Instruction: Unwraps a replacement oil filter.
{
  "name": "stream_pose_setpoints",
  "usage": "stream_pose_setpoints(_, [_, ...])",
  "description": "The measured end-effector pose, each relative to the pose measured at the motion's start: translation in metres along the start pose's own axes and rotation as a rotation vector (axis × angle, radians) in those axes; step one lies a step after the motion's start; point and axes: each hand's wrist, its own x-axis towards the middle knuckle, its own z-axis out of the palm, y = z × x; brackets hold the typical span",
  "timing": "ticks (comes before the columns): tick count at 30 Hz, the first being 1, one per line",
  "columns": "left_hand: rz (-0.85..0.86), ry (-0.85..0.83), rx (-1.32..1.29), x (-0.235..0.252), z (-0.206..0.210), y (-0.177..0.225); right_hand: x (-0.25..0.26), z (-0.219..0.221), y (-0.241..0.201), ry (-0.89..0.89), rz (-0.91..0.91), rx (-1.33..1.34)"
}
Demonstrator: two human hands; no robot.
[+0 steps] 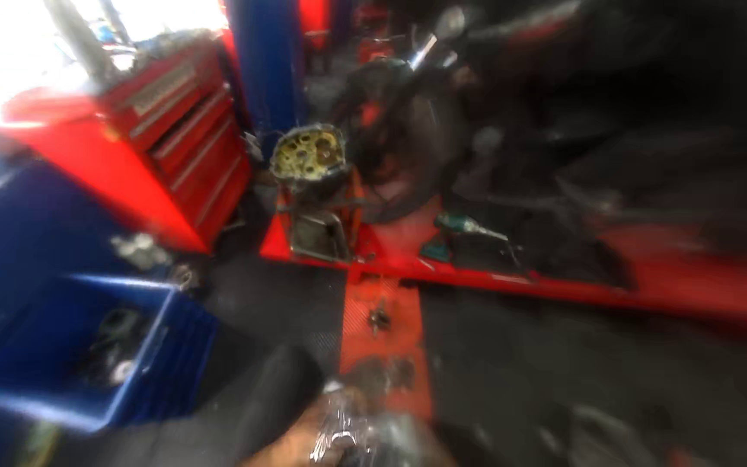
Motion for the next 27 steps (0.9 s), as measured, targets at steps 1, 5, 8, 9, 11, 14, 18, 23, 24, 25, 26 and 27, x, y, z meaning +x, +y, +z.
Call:
stream_pose_setpoints(1, [0.008,-0.025,0.006,-0.016,-0.003,-0.008,-0.008,0.01,0.012,0.033,-0.031,-0.065])
stream_pose_setpoints(5, [-0.002,-0.075,0.057,-0.095,-0.003,-0.023,-0.039,0.046,0.012,-0.092,0.166,-0.428])
stream_pose_setpoints(8, [0.014,-0.044,0.077,-0.143,-0.004,-0.025,-0.071,0.067,-0.01,-0.103,0.227,-0.434])
stream_pose_setpoints(9, [0.015,-0.038,0.059,-0.157,-0.005,-0.026,-0.084,0.076,-0.012,-0.078,0.211,-0.388])
stream_pose_setpoints(11, [0.01,-0.019,-0.016,-0.177,-0.001,-0.026,-0.108,0.092,-0.013,-0.013,0.16,-0.217])
stream_pose_setpoints(14, [0.041,0.011,-0.133,-0.187,0.013,-0.015,-0.124,0.107,-0.019,0.035,0.089,0.039])
stream_pose_setpoints(18, [0.042,0.007,-0.139,-0.188,0.012,0.0,-0.136,0.122,-0.04,0.02,0.167,-0.098])
stream_pose_setpoints(23, [0.14,-0.11,-0.042,-0.188,0.0,-0.004,-0.141,0.099,-0.091,0.028,0.106,-0.879])
stream_pose_setpoints(24, [0.156,-0.143,-0.011,-0.187,-0.005,-0.007,-0.146,0.092,-0.101,0.056,-0.023,-0.866])
stream_pose_setpoints(25, [0.155,-0.169,0.019,-0.188,-0.009,-0.011,-0.154,0.089,-0.109,0.025,-0.155,-0.804])
stream_pose_setpoints(26, [0.148,-0.197,0.042,-0.189,-0.011,-0.016,-0.161,0.092,-0.118,-0.076,-0.268,-0.764])
stream_pose_setpoints(27, [0.145,-0.227,0.055,-0.191,-0.013,-0.023,-0.166,0.101,-0.125,-0.204,-0.342,-0.785])
